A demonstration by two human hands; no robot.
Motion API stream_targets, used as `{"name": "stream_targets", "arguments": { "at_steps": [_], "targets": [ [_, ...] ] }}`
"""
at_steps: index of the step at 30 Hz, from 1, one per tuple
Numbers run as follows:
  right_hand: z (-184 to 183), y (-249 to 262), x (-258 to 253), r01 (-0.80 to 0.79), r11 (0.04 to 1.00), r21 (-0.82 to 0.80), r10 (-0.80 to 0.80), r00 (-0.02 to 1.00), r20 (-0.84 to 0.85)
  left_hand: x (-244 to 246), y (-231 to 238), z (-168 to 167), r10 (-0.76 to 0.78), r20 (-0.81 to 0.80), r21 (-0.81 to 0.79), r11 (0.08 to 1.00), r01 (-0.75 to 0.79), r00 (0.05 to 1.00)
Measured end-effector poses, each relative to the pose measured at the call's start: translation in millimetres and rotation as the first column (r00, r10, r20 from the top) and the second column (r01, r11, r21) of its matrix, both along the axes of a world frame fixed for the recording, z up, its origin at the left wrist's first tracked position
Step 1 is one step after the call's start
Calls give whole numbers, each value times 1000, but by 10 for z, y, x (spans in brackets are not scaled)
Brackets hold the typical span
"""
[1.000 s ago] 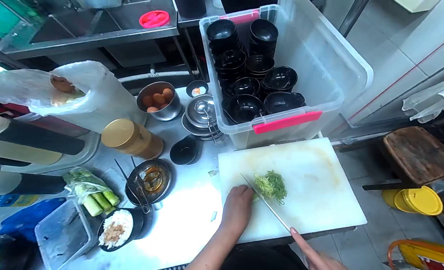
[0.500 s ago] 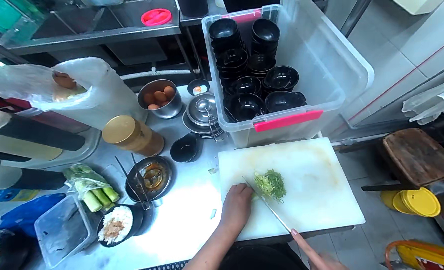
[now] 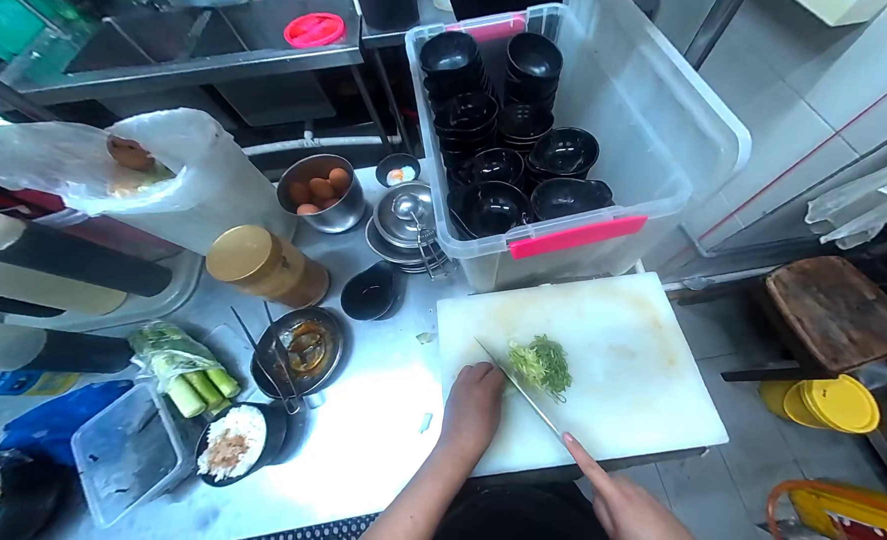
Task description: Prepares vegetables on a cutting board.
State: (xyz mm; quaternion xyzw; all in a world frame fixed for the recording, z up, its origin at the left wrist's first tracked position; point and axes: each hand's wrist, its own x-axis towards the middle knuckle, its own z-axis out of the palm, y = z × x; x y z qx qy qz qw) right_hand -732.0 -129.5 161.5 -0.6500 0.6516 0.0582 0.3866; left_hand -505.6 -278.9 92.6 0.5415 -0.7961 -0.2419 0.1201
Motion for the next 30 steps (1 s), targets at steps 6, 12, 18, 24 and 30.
{"name": "stream_targets", "arguments": {
  "at_steps": [6, 12, 18, 24, 30],
  "targets": [
    [245, 42, -55, -27, 1000, 3, 27, 999, 16, 3, 11, 19, 19, -19, 6, 1000, -19, 1000],
    [-3, -79, 25, -16, 1000, 17, 17, 999, -32, -4, 21, -11, 18, -22, 27, 999, -18, 1000],
    [218, 14, -64, -47, 998, 41, 48, 999, -19, 13, 20, -1, 33, -40, 23, 999, -32, 999],
    [100, -179, 46, -47, 999, 17, 47, 998, -35, 25, 6, -20, 28, -38, 31, 999, -26, 999],
    [84, -14, -31, -48, 999, -2, 48, 998, 27, 34, 15, -20, 30, -60, 16, 999, -30, 998]
  ]
}}
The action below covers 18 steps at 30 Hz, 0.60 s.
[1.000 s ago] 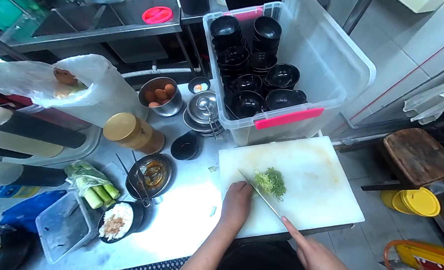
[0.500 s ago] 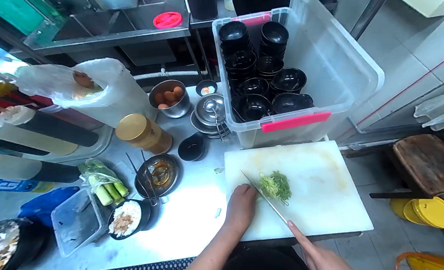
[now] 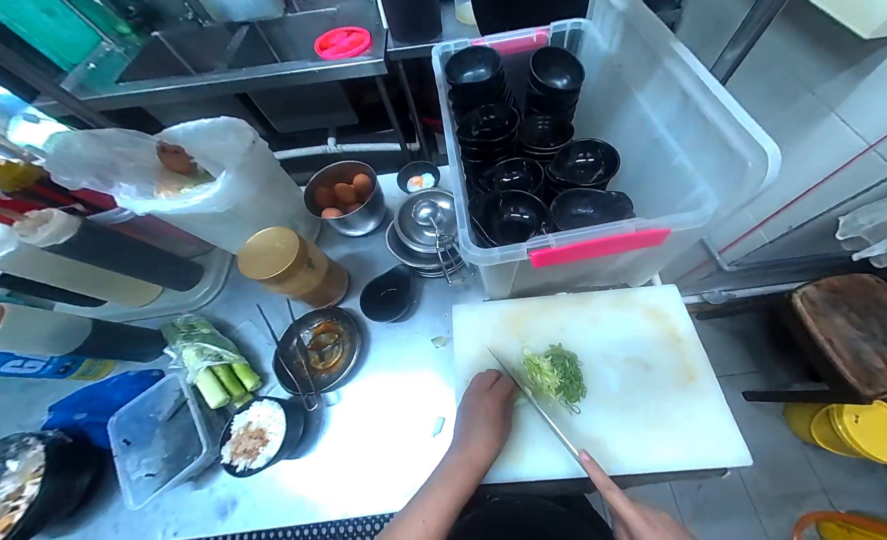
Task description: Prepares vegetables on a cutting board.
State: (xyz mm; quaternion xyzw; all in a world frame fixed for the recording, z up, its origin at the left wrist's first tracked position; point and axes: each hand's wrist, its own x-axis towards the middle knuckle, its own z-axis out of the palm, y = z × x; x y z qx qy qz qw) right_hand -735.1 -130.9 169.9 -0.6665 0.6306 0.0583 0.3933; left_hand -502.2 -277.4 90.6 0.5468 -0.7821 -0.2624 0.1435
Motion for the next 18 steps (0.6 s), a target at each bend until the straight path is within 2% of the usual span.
{"name": "stream_targets", "arguments": {
  "at_steps": [2, 8, 13, 18],
  "targets": [
    [-79, -79, 50, 18, 1000, 18, -18, 1000, -1, -5, 13, -10, 1, 2, 3, 1000, -1, 1000],
    [158, -2, -8, -15, 1000, -2, 15, 1000, -22, 5, 9, 12, 10, -10, 17, 1000, -10, 1000],
    [-97, -181, 121, 15, 999, 30, -15, 1000, -18, 25, 1, -9, 10, -18, 20, 1000, -10, 1000],
    [150, -90, 69, -10, 1000, 18, 11, 1000, -25, 49, 0, -46, 13, -54, -17, 1000, -14, 998]
  ]
}}
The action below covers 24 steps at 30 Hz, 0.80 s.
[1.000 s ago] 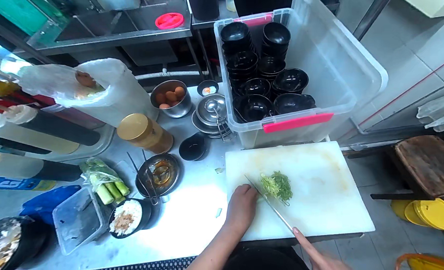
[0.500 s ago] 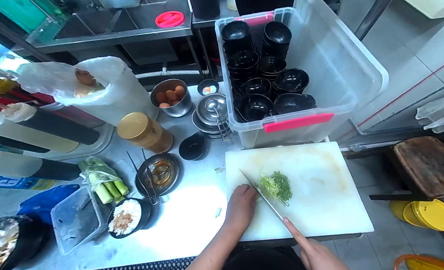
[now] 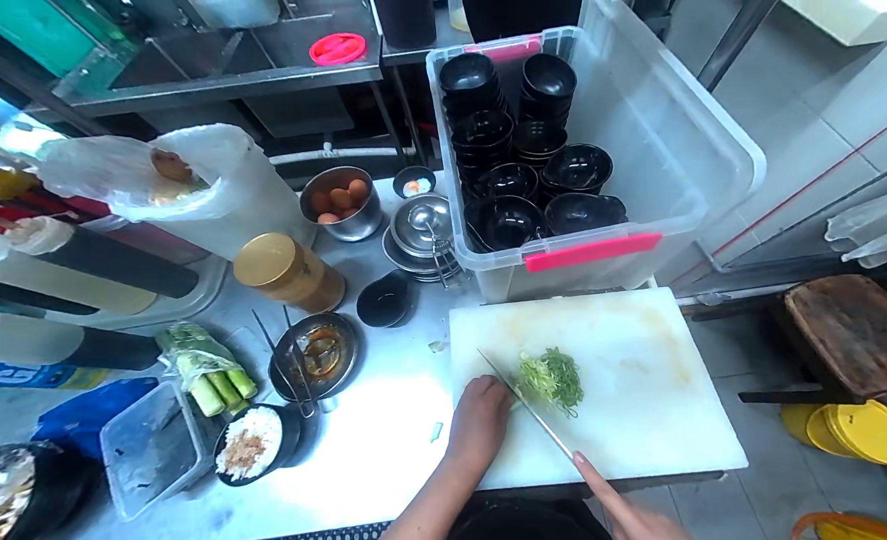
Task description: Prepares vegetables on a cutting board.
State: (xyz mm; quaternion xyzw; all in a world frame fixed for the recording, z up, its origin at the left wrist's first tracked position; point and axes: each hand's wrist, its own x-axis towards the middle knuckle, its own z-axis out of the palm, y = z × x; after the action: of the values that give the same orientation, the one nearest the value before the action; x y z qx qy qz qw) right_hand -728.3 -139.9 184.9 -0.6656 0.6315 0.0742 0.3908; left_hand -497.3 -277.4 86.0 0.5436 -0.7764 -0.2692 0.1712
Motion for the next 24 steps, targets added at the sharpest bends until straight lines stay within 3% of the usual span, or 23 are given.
{"name": "stream_targets", "arguments": {
  "at_steps": [5, 17, 20, 24],
  "targets": [
    [-299, -21, 40, 24, 999, -26, -22, 998, 59, -9, 14, -12, 1, -18, 1, 1000, -1, 1000],
    [-298, -119, 102, 3, 1000, -11, -3, 999, 33, 108, 260, -72, -76, 24, -163, 983, 79, 997],
    [-308, -118, 96, -1, 1000, -20, 2, 999, 33, 93, 268, -165, -63, -25, -262, 964, 54, 998],
    [-288, -141, 95, 3, 1000, 6, -4, 999, 40, 71, 261, -196, 2, -128, -242, 970, -33, 992]
  ]
}}
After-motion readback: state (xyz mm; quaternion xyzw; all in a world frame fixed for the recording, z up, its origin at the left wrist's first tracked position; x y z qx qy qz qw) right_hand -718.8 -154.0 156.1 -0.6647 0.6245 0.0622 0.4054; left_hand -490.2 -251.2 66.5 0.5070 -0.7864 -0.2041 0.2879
